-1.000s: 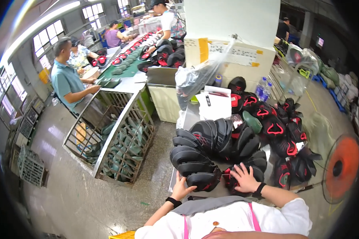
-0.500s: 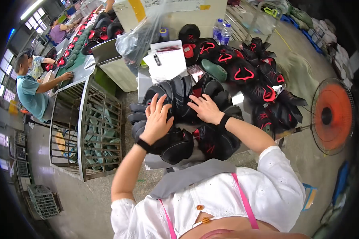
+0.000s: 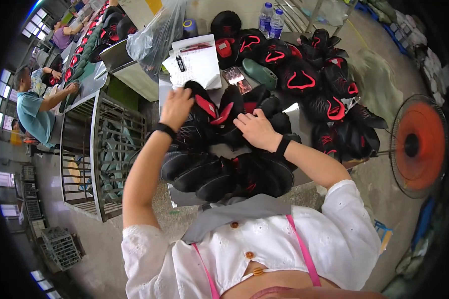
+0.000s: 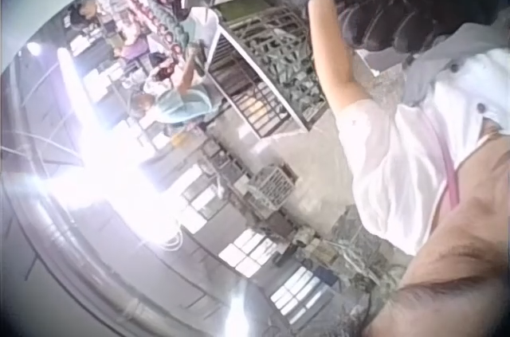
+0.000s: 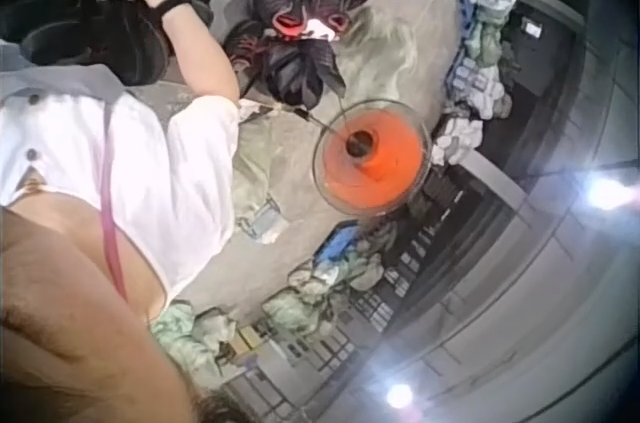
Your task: The recorder is organizing, sorting, and bundling shoe uppers at a workbench in a manufacturing facility.
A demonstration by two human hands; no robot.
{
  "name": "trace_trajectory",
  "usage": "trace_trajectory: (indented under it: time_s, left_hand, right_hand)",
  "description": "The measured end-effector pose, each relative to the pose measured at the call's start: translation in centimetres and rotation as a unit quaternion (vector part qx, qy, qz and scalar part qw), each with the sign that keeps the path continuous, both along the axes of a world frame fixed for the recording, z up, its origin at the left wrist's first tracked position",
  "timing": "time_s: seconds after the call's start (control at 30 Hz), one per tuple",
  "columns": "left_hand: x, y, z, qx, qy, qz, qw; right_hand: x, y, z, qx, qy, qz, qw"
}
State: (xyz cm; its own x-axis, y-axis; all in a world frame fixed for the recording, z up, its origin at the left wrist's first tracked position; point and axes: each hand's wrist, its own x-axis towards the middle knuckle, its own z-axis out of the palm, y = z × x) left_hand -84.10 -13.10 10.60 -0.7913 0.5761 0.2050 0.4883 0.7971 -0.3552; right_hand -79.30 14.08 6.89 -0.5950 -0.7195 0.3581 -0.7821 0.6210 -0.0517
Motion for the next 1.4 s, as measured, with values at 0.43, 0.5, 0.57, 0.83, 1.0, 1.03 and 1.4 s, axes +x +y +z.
trace_trajectory:
  time_s: [0.43, 0.5, 0.57, 0.83, 1.0, 1.03, 1.4]
  left_hand:
    - [7.2, 5.9, -3.0, 0.100, -0.192, -0.003, 0.976]
    - [7.6, 3.4, -3.3, 0.178, -0.125, 0.052, 0.975]
    - [8.4, 3.8, -3.4, 0.173, -0.104, 0.055, 0.978]
    - [4.7, 7.6, -6.2, -0.012, -0.175, 0.145, 0.974]
    - [3.9, 6.6, -7.1, 0.123, -0.250, 0.156, 0.948]
    - [4.0, 6.3, -7.1, 0.136, -0.264, 0.150, 0.943]
    - [7.0, 6.7, -7.9, 0.212, -0.096, 0.117, 0.965]
  right_hand:
    - [-2.6, 1.4, 0.9, 0.098, -0.109, 0.030, 0.989]
    - [-3.4, 3.9, 1.1, 0.092, -0.156, -0.037, 0.983]
    - [-3.0, 3.9, 1.6, 0.115, -0.153, -0.025, 0.981]
    - [-4.1, 1.7, 2.3, 0.084, -0.136, -0.021, 0.987]
    - [-5.9, 0.8, 2.7, 0.203, -0.213, -0.018, 0.955]
    - [-6.3, 0.7, 2.6, 0.168, -0.120, 0.120, 0.971]
    - [-8.1, -4.7, 1.2, 0.348, -0.280, 0.128, 0.886]
